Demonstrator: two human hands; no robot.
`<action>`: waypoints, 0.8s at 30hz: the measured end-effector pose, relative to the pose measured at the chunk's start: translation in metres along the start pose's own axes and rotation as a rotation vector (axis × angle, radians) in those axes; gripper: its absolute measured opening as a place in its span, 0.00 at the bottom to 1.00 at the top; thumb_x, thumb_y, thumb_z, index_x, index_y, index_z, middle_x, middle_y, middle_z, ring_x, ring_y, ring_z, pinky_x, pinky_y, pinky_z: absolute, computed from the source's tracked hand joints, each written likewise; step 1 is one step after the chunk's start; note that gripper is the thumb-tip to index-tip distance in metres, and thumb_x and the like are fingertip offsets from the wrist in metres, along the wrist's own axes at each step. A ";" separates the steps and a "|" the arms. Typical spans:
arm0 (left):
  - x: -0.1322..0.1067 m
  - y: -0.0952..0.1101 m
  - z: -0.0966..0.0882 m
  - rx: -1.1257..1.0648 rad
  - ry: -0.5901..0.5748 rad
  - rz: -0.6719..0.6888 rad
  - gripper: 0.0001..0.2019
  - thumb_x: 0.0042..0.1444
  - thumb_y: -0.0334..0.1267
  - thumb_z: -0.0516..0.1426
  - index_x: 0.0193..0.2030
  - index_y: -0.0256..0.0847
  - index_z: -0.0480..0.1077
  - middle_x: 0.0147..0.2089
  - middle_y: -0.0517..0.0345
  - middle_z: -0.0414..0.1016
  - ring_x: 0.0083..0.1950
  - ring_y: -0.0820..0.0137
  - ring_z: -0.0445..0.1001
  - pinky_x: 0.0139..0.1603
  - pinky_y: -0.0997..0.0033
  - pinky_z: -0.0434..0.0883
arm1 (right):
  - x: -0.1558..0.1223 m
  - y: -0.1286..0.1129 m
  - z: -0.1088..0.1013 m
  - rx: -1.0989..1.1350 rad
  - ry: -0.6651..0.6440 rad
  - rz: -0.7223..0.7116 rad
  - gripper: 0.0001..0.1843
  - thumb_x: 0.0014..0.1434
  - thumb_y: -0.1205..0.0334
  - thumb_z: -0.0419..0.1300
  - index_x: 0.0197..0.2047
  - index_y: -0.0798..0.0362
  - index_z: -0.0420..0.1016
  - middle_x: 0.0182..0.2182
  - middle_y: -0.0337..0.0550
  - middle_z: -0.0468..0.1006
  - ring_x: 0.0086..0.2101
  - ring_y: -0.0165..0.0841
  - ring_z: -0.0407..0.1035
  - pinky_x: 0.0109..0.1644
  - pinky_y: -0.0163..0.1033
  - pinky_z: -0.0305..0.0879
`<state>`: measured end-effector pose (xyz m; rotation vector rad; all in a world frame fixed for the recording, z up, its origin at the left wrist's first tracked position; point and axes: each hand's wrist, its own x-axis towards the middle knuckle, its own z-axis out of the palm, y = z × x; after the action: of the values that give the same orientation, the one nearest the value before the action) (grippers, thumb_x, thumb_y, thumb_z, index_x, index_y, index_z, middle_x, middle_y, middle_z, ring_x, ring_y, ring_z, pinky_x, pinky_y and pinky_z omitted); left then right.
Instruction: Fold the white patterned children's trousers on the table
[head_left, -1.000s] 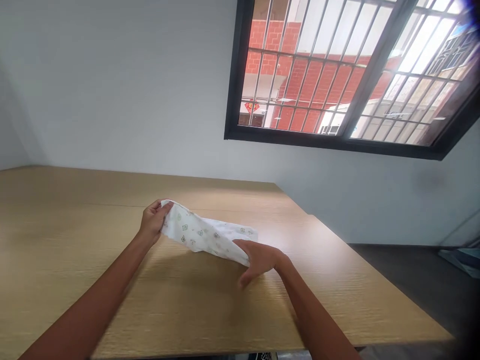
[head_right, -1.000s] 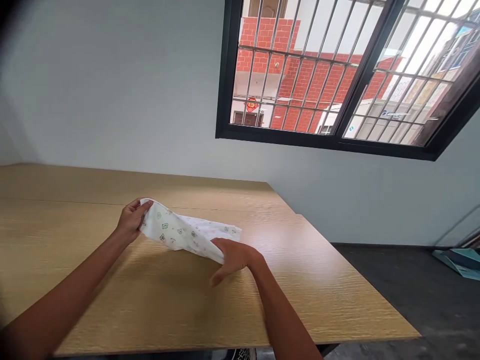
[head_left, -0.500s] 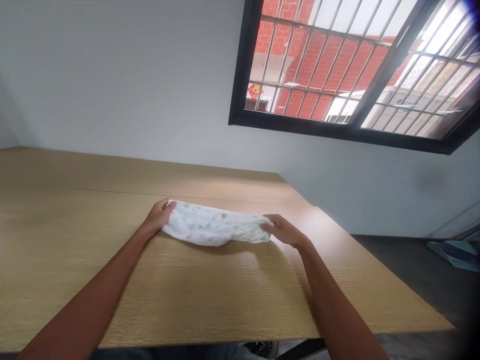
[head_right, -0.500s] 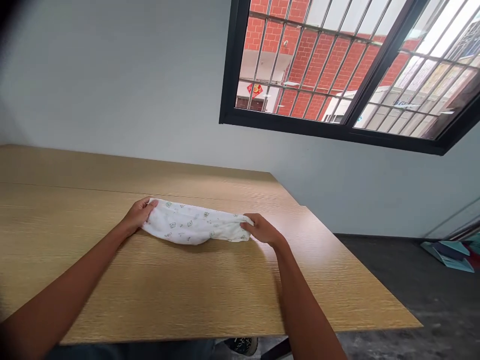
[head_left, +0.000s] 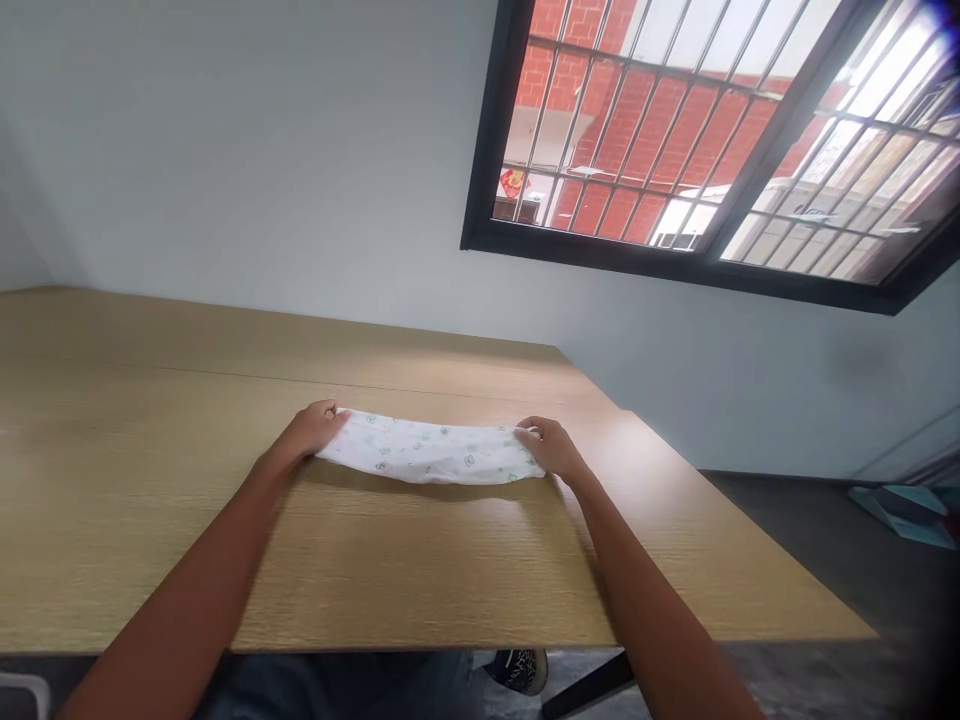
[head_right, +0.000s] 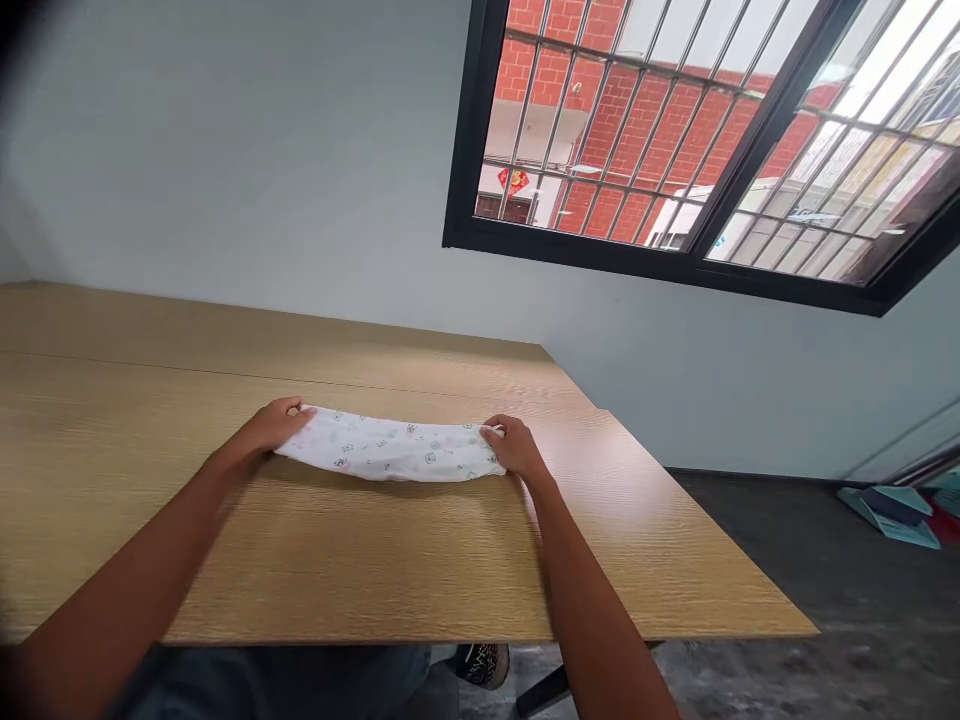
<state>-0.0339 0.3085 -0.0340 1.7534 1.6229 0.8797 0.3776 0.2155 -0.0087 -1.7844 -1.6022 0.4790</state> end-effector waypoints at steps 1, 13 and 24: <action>-0.003 0.002 -0.002 0.015 -0.019 -0.023 0.16 0.45 0.51 0.63 0.28 0.42 0.65 0.22 0.63 0.64 0.21 0.70 0.59 0.23 0.73 0.52 | 0.000 0.000 0.001 -0.005 0.022 0.022 0.12 0.56 0.54 0.57 0.34 0.52 0.76 0.31 0.43 0.78 0.31 0.35 0.70 0.32 0.37 0.64; -0.003 -0.006 -0.009 -0.087 -0.200 -0.082 0.15 0.49 0.48 0.58 0.38 0.41 0.67 0.20 0.59 0.71 0.18 0.66 0.67 0.16 0.73 0.56 | -0.016 -0.012 -0.028 0.300 -0.480 0.008 0.21 0.46 0.52 0.72 0.40 0.55 0.79 0.38 0.46 0.81 0.38 0.38 0.73 0.42 0.40 0.69; 0.000 -0.009 -0.006 -0.092 -0.144 -0.072 0.11 0.50 0.45 0.56 0.34 0.41 0.66 0.19 0.60 0.69 0.18 0.65 0.68 0.17 0.73 0.58 | -0.012 -0.013 -0.013 0.378 -0.339 -0.056 0.29 0.54 0.39 0.63 0.47 0.56 0.77 0.32 0.44 0.80 0.30 0.34 0.70 0.32 0.38 0.67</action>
<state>-0.0440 0.3091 -0.0380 1.6459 1.5186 0.7645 0.3749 0.2005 0.0074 -1.4228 -1.6431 1.0282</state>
